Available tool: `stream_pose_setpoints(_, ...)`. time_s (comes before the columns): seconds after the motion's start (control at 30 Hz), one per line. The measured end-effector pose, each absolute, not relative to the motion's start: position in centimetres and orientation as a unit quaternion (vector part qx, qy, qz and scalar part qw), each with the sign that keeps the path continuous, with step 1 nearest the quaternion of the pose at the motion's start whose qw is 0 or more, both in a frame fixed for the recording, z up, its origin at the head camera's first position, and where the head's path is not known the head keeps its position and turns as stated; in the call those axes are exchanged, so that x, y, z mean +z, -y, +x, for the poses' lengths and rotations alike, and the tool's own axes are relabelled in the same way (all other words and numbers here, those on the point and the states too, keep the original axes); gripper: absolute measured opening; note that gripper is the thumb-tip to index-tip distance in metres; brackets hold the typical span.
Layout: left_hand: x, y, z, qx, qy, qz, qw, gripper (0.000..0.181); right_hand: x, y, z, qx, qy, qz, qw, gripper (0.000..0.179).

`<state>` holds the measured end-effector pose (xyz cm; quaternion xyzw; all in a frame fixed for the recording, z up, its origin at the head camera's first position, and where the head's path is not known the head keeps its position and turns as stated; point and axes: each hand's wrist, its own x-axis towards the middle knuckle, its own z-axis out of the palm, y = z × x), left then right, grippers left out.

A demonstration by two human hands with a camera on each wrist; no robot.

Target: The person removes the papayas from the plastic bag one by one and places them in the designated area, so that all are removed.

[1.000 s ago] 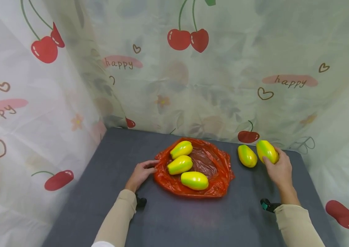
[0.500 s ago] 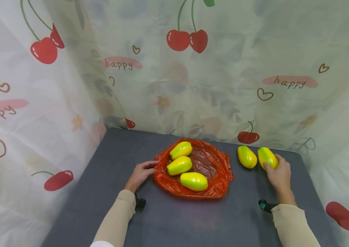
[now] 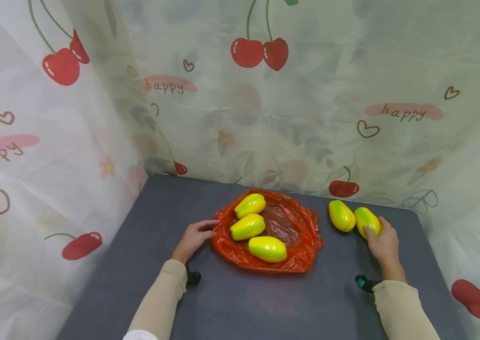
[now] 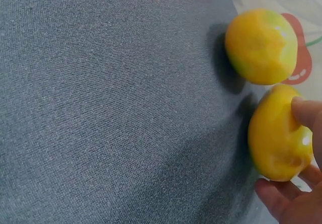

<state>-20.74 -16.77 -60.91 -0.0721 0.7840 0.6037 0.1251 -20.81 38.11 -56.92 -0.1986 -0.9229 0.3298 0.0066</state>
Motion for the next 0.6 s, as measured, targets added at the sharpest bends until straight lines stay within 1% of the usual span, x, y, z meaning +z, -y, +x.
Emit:
stream_pose_setpoints(0.37, -60.8, 16.8, -20.7, 0.609, -0.780, -0.072, 0.122, 0.038, -56.1, -38.0, -20.9, 0.337, 0.918, -0.207, 0.001, 0.080)
stream_pose_setpoints(0.6, -60.9, 16.8, -20.8, 0.603, -0.785, -0.075, 0.122, 0.038, -53.8, -37.7, -20.7, 0.309, 0.937, -0.164, -0.013, 0.095)
